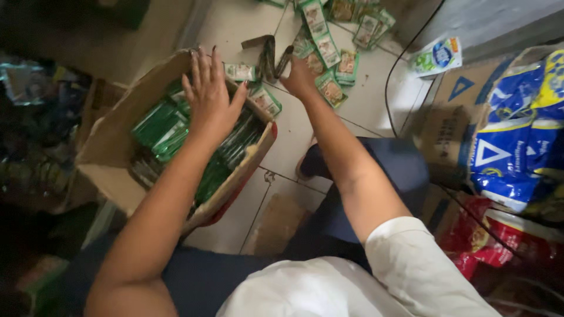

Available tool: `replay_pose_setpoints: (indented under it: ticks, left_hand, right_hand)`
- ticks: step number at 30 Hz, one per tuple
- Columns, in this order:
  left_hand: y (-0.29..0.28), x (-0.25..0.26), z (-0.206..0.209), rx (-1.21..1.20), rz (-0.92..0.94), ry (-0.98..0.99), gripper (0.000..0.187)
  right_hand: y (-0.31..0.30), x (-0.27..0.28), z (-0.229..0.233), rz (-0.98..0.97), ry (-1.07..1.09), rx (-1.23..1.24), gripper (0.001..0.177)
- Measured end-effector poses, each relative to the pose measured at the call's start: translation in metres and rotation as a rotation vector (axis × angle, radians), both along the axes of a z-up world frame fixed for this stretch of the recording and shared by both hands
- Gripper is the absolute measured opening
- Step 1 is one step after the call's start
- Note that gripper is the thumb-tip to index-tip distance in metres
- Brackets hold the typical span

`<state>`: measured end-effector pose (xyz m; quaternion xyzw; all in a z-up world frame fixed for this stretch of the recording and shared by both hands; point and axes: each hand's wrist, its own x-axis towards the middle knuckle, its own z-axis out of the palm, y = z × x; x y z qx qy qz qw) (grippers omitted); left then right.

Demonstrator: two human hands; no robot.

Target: The person sits on the floor and organizes small green boxes by picking them up from a pile on the floor and placing them into a cardboard box. The person repeatedly picks up boxes, sometimes stacking them, and arranges them inside the box.

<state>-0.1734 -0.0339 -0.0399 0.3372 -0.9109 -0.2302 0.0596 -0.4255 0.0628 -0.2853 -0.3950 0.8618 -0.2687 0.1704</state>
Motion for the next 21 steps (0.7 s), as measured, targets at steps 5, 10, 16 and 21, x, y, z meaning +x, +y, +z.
replay_pose_setpoints:
  ticks: [5, 10, 16, 21]
  left_hand:
    - [-0.032, -0.036, -0.024, -0.093, -0.118, -0.009, 0.078]
    - [-0.064, -0.065, -0.048, -0.161, -0.171, -0.009, 0.070]
    - [-0.067, -0.078, -0.059, -0.129, -0.175, -0.041, 0.064]
    - [-0.066, -0.059, -0.042, -0.083, -0.170, 0.001, 0.059]
  right_hand:
    - [-0.013, 0.011, -0.070, 0.023, -0.130, 0.332, 0.083]
    - [-0.055, 0.016, -0.113, -0.102, -0.136, 0.493, 0.106]
    - [-0.069, 0.007, -0.169, -0.218, -0.094, 0.345, 0.073]
    - [-0.054, -0.003, -0.178, -0.248, 0.006, 0.084, 0.040]
